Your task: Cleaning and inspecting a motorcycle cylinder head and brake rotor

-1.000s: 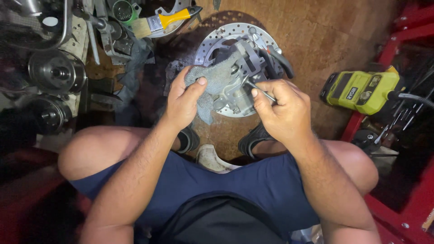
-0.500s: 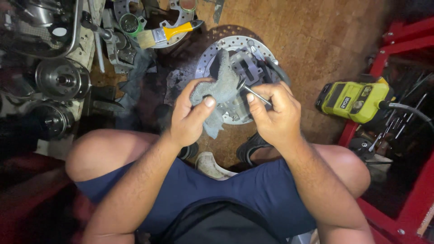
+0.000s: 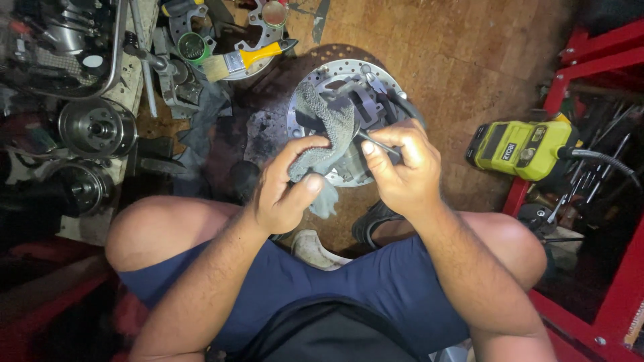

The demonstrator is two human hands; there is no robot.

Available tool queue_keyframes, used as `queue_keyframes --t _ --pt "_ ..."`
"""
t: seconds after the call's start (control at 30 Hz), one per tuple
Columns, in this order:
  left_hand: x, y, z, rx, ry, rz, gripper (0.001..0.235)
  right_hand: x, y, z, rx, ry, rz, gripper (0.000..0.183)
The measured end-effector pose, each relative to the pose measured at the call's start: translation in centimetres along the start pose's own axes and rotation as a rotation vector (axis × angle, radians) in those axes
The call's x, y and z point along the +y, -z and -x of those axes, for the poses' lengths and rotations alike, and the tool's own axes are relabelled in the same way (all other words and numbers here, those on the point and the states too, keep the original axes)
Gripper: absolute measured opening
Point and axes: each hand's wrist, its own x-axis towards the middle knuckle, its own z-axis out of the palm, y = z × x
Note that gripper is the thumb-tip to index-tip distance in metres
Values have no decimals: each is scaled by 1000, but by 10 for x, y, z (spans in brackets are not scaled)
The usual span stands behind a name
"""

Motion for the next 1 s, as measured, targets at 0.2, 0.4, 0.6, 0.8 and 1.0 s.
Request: queue_keyframes --t 0.2,0.4,0.6,0.8,1.0 --pt "-6 -12 1 79 -54 74 51 -5 -2 -1 -10 169 186 6" --pt "-24 -51 -8 449 -74 -17 21 10 -8 21 -53 489 498 21" --pt "-43 -71 -30 619 -222 -254 20 17 -3 10 -31 611 612 20" --pt "-36 -69 -33 618 -293 -217 19 12 -3 8 -41 514 514 16" --pt "-24 -62 -28 587 -308 -170 19 24 0 15 -46 412 413 18"
